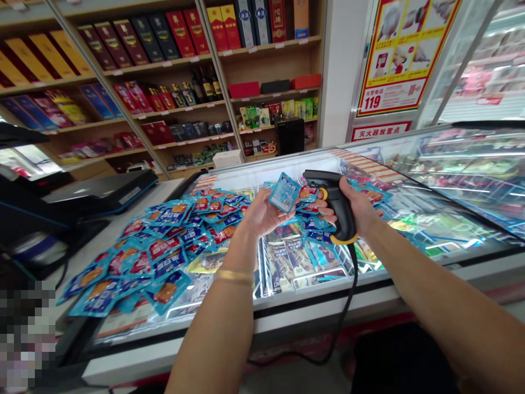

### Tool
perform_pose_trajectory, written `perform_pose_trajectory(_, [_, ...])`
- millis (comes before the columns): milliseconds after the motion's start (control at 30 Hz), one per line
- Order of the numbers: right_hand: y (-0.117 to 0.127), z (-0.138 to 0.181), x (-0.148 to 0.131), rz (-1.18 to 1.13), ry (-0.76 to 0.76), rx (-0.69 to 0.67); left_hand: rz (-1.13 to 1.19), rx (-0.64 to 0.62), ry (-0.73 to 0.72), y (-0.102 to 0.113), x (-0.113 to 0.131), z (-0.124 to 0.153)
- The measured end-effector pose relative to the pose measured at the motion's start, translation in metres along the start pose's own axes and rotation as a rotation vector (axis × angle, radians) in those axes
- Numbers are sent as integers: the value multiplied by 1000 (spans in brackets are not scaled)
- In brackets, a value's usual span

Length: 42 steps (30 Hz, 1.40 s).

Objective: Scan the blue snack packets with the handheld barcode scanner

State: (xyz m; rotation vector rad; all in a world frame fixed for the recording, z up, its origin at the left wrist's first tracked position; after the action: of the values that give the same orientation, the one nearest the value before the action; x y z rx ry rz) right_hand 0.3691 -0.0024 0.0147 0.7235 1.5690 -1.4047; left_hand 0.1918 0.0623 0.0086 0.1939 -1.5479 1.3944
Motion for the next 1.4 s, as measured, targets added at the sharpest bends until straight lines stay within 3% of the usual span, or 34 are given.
perform_pose_trajectory(367, [0,-3,20,75,-173,-113,113,65,-170,-4,5,-1])
perform_pose_trajectory(767, [1,-5,22,64,-170,-118,156,79,-200,-4,3,-3])
perform_pose_trajectory(867, [0,-7,21,19,-126,-113,91,149,-244,-4,5,1])
perform_pose_trajectory(1000, [-15,-12,21,0,-112,-126,-261,364,-533,7,31,26])
perform_pose_trajectory(1100, [-43,-19,23,0,-139,-164,-732,564,-818,25,66,63])
perform_pose_trajectory(1167, [-66,-26,27,-11,-153,-207,-1077,681,-928,38,88,89])
perform_pose_trajectory(1267, [-100,-39,37,-18,-189,-277,-1477,948,-890,65,114,122])
perform_pose_trajectory(1333, [-118,-47,46,-18,-220,-302,-1627,1118,-714,87,126,135])
perform_pose_trajectory(1400, [-129,-52,55,-23,-252,-323,-1691,1154,-450,108,131,140])
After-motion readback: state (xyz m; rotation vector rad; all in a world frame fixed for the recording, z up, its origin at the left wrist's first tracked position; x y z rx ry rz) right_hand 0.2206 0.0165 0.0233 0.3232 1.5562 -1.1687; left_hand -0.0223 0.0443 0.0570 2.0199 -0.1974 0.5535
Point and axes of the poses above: each hand's wrist, its own z-axis away from the middle knuckle, its own y-axis out of the back of the hand, x = y × z, the point moved 4 cm from there along -z, towards the middle knuckle, and after that the axes turned 11 degrees about z, right-handed, at the moved point
